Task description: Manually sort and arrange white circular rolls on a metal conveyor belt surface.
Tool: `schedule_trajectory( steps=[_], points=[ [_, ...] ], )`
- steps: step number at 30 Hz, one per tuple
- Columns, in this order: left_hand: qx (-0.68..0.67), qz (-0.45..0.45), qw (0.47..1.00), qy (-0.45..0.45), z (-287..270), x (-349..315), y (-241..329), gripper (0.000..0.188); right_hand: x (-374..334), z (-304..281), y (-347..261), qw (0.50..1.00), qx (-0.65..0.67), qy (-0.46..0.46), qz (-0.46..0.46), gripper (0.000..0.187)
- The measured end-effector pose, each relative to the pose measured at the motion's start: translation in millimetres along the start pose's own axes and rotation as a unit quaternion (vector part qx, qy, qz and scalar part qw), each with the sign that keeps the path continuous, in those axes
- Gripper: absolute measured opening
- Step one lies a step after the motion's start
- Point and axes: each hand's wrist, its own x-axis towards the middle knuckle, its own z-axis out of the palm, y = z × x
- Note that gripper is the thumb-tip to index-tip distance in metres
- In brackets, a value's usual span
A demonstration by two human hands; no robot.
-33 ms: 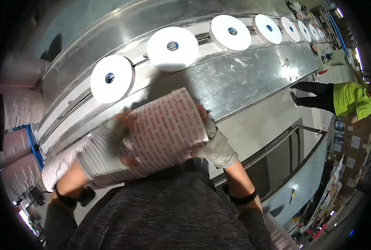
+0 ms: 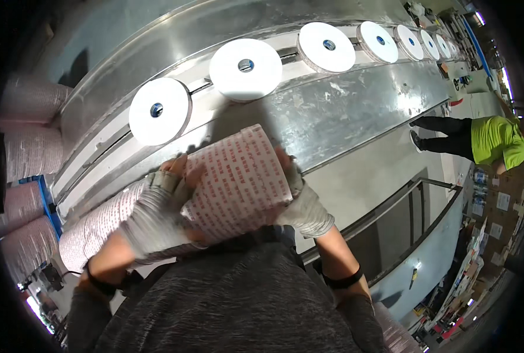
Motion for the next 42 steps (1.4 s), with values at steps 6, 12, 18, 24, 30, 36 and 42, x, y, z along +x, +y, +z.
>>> schedule_trajectory(
  steps=[6, 12, 18, 24, 30, 36, 42],
  points=[
    [-0.032, -0.031, 0.994, 0.097, 33, -4, 2, 0.118, 16, 17, 7, 0.998, -0.041, -0.027, -0.045, 0.129],
    [-0.009, -0.009, 0.988, 0.154, 44, -32, 8, 0.112, 79, -36, 17, 0.953, -0.22, -0.059, 0.198, 0.068],
    [-0.287, -0.064, 0.954, 0.055, -12, -21, -45, 0.11, 120, 7, -27, 0.958, 0.247, 0.117, -0.084, 0.074],
    [-0.208, -0.006, 0.878, 0.43, -49, 17, -83, 0.112, 173, 128, -135, 0.956, 0.28, -0.034, -0.077, 0.045],
    [-0.598, -0.099, 0.722, 0.333, -26, -61, -177, 0.112, 230, 152, -80, 0.856, 0.44, -0.239, 0.13, 0.044],
    [0.005, -0.261, 0.964, -0.046, 34, -80, -286, 0.12, 270, 202, -21, 0.737, -0.49, -0.191, -0.426, 0.08],
    [0.062, -0.215, 0.963, -0.149, 78, -77, -309, 0.103, 264, 186, -36, 0.784, -0.43, -0.281, -0.35, 0.069]
  ],
)
